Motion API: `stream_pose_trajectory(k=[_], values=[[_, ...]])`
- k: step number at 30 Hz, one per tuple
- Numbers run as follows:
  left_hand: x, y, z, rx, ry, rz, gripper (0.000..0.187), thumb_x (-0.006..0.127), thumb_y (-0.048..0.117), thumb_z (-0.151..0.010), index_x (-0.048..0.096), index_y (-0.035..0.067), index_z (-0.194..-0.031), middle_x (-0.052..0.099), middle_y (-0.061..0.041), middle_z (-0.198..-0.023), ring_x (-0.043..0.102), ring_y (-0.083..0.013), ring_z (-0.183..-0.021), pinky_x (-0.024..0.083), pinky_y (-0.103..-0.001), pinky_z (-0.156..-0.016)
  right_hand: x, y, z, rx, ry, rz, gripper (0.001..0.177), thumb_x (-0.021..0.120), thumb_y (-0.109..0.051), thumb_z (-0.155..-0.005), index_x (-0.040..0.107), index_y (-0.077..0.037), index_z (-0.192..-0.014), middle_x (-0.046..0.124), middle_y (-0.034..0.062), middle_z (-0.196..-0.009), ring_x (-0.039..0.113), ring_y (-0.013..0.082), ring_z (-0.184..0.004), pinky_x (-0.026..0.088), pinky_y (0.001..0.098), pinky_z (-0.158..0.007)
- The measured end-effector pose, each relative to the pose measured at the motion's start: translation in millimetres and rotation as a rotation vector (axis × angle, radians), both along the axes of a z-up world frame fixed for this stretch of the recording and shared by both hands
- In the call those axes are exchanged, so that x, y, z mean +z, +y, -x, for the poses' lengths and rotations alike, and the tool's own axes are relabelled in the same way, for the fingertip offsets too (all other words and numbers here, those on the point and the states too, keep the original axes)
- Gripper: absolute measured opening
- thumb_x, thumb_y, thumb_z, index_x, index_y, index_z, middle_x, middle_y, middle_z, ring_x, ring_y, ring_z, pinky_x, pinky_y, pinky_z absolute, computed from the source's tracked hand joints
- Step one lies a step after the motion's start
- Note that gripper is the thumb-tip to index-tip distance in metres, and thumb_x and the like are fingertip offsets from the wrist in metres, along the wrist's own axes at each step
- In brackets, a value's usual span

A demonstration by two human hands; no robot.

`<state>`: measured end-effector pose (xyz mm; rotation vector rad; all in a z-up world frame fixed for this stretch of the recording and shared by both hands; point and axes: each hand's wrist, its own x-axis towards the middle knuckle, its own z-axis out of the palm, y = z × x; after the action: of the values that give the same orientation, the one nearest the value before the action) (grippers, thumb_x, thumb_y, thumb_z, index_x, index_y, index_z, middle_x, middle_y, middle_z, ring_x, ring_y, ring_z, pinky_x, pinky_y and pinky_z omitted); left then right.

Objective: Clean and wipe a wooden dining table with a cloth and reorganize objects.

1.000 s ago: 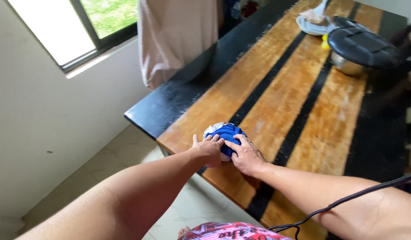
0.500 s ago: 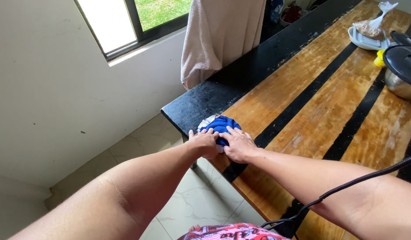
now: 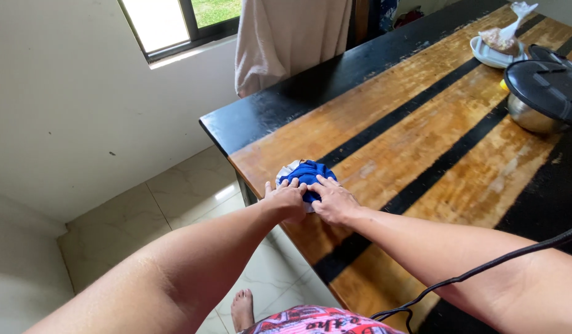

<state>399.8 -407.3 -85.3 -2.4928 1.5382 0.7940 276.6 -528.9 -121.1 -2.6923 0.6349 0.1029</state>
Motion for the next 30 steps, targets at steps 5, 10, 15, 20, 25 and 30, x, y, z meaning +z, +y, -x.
stream_pose_trajectory(k=[5,10,15,20,25,30], values=[[4.3,1.5,79.4,0.053,0.046,0.05,0.083,0.063,0.05,-0.092,0.028,0.022,-0.161,0.018,-0.004,-0.171,0.017,-0.0291,-0.158,0.01,-0.067,-0.124,1.7,-1.2,74.5,-0.006,-0.066,0.01,0.049,0.056,-0.037,-0.091,0.06,-0.02,-0.137,0.039,0.0192,-0.159,0.036,0.0425,-0.146,0.029,0.0476,-0.121],[13.3,10.2,151.7,0.058,0.063,0.058,0.08,0.064,0.048,-0.09,0.033,0.022,-0.16,0.02,-0.005,-0.172,0.018,-0.0293,-0.159,0.01,-0.07,-0.124,15.2,15.9,142.8,-0.053,-0.118,0.01,0.043,0.059,-0.041,-0.091,0.066,-0.019,-0.126,0.047,0.0157,-0.154,0.044,0.036,-0.142,0.033,0.0464,-0.119],[19.5,19.3,205.2,0.004,0.05,0.031,0.085,0.068,0.03,-0.084,0.032,0.023,-0.161,0.024,-0.004,-0.17,0.022,-0.0286,-0.157,0.013,-0.069,-0.123,11.3,30.1,195.7,-0.14,-0.195,0.053,0.038,0.065,-0.039,-0.085,0.068,-0.018,-0.116,0.053,0.0115,-0.148,0.047,0.0311,-0.138,0.036,0.0476,-0.114],[14.0,23.9,228.6,-0.099,0.073,0.051,0.078,0.068,0.03,-0.083,0.039,0.024,-0.155,0.034,-0.004,-0.163,0.031,-0.0281,-0.152,0.022,-0.066,-0.12,18.4,47.1,231.2,-0.223,-0.226,0.097,0.033,0.066,-0.038,-0.084,0.068,-0.018,-0.11,0.059,0.0083,-0.139,0.051,0.0291,-0.135,0.037,0.0475,-0.114],[6.6,44.1,218.5,-0.187,0.097,0.138,0.07,0.066,0.026,-0.079,0.051,0.023,-0.148,0.049,-0.004,-0.153,0.043,-0.0254,-0.145,0.035,-0.058,-0.113,24.4,65.1,233.6,-0.296,-0.15,0.106,0.035,0.067,-0.038,-0.084,0.065,-0.018,-0.112,0.061,0.0053,-0.134,0.051,0.0274,-0.135,0.037,0.0487,-0.116],[-11.4,71.7,171.0,-0.062,0.029,0.418,0.063,0.066,0.024,-0.084,0.053,0.018,-0.145,0.045,-0.013,-0.154,0.043,-0.0301,-0.141,0.028,-0.053,-0.114,16.0,80.0,196.0,-0.279,-0.267,0.201,0.053,0.07,-0.038,-0.083,0.058,-0.016,-0.13,0.048,0.0166,-0.147,0.038,0.0356,-0.142,0.023,0.0593,-0.117]])
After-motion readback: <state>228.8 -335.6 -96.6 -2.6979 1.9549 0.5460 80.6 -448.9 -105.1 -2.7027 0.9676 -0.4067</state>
